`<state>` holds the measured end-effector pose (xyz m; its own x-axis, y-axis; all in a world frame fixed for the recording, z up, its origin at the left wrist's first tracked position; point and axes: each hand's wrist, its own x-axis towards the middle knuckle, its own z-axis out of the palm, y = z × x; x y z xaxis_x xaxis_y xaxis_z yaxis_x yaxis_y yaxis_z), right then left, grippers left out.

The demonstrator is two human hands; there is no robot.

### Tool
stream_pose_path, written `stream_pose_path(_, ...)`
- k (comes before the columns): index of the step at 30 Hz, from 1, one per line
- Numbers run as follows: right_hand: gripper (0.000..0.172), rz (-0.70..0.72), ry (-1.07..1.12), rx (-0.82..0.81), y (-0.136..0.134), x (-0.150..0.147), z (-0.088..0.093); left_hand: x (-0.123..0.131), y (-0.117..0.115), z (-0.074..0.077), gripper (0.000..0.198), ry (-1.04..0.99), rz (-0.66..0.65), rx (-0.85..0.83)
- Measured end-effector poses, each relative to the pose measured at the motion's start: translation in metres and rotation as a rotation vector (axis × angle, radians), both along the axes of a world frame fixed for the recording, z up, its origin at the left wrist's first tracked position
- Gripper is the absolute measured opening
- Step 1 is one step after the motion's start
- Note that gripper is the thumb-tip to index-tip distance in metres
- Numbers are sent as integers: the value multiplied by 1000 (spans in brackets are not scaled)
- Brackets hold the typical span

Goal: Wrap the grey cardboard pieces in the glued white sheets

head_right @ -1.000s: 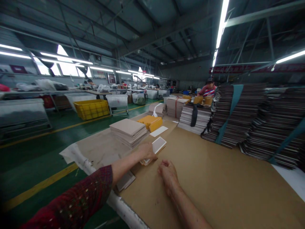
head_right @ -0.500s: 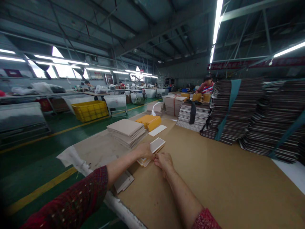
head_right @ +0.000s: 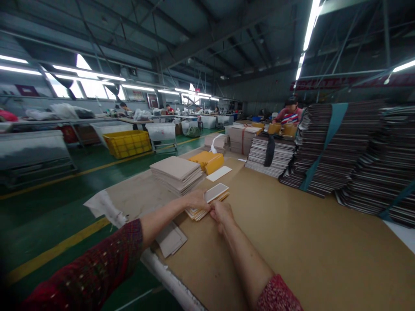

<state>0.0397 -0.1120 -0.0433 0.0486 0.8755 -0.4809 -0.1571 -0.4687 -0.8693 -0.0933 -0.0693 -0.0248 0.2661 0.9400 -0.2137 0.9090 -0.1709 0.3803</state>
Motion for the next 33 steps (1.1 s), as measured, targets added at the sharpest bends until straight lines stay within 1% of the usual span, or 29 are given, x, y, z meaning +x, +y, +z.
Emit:
stream_pose_path(3,13,21,5,-14,1,-2,0,-4,-5,1,48,-79,-39,2)
stream_pose_path(5,14,28,19,-15,1,-3,0,-3,-11,2,47,-126,-41,20)
stream_pose_path(8,16,33,64,22,-2,-2,1,7,-26,3,54,-196,-22,96)
stream_pose_path(10,22,26,85,89,-7,4,3,19,-39,4,61,-241,5,164)
stream_pose_path(12,32,2,78,188,-15,17,7,32,-54,7,78,-281,30,222)
stream_pose_path(14,44,-25,44,296,-24,36,15,43,-67,13,107,-383,17,219)
stream_pose_path(16,55,-46,-5,382,-38,59,27,51,-79,21,132,-564,-36,140)
stream_pose_path(17,59,-48,-35,423,-46,71,32,53,-84,25,138,-673,-71,81)
stream_pose_path(18,61,-40,-72,468,-55,81,37,55,-88,28,141,-781,-109,22)
stream_pose_path(20,60,13,-164,553,-74,96,42,58,-94,30,140,-961,-187,-59)
stream_pose_path(21,57,48,-204,588,-83,101,41,60,-96,29,137,-1040,-224,-76)
stream_pose_path(24,52,139,-251,617,-106,106,26,67,-105,18,121,-1190,-306,-87)
stream_pose_path(26,51,165,-244,615,-114,106,13,73,-111,9,109,-1209,-321,-90)
stream_pose_path(28,52,173,-270,629,-115,105,2,77,-117,2,100,-1182,-309,-84)
stream_pose_path(30,55,178,-309,654,-114,105,-2,81,-122,0,97,-1148,-266,-85)
stream_pose_path(31,56,184,-326,669,-113,105,-2,82,-124,2,98,-1132,-230,-94)
stream_pose_path(33,55,205,-345,718,-112,104,-1,86,-126,8,109,-1132,-130,-82)
